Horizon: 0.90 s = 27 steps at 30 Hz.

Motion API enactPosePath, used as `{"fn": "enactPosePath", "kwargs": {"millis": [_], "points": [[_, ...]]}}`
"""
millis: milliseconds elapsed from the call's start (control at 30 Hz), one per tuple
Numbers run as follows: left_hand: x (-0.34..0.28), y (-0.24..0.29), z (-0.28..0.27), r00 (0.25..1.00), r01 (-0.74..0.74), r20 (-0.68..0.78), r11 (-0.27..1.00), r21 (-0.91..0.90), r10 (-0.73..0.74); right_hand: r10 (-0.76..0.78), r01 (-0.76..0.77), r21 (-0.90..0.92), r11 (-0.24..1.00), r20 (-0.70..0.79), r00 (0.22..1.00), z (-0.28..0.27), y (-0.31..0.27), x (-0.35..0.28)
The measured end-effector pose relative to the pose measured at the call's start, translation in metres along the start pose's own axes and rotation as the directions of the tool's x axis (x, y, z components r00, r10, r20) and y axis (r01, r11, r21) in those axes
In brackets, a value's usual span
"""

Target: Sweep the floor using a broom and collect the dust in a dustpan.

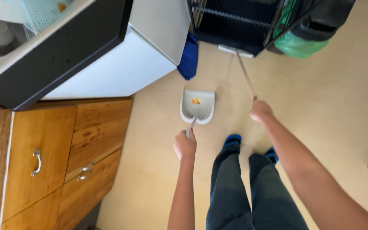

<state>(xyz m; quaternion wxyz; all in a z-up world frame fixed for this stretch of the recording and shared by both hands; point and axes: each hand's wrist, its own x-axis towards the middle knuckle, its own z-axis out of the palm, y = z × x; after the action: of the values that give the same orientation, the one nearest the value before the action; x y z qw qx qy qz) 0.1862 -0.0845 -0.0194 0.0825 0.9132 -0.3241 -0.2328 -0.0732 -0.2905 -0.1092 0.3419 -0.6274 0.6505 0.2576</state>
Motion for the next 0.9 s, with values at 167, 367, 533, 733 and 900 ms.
{"fn": "enactPosePath", "kwargs": {"millis": [167, 367, 533, 733, 900], "points": [[0.006, -0.012, -0.005, 1.0, 0.027, -0.013, 1.0, -0.012, -0.027, -0.047, 0.039, 0.067, 0.997, 0.12, 0.992, 0.009, -0.032, -0.03], [-0.004, -0.003, 0.002, 1.0, 0.0, -0.01, 1.0, 0.013, 0.0, -0.11, 0.07, 0.176, 0.982, 0.23, 0.967, -0.027, 0.039, -0.065], [0.013, -0.005, 0.013, 0.999, -0.044, -0.005, 0.996, 0.078, 0.045, -0.106, 0.037, 0.327, 0.944, 0.195, 0.975, -0.071, 0.058, -0.081], [0.018, -0.01, 0.011, 0.999, -0.038, -0.019, 0.993, 0.112, 0.041, -0.117, 0.083, 0.397, 0.914, 0.062, 0.991, 0.008, 0.017, -0.042], [0.022, -0.011, 0.014, 0.998, -0.054, -0.014, 0.988, 0.142, 0.057, -0.184, 0.088, 0.364, 0.927, 0.238, 0.954, 0.045, 0.006, -0.1]]}}
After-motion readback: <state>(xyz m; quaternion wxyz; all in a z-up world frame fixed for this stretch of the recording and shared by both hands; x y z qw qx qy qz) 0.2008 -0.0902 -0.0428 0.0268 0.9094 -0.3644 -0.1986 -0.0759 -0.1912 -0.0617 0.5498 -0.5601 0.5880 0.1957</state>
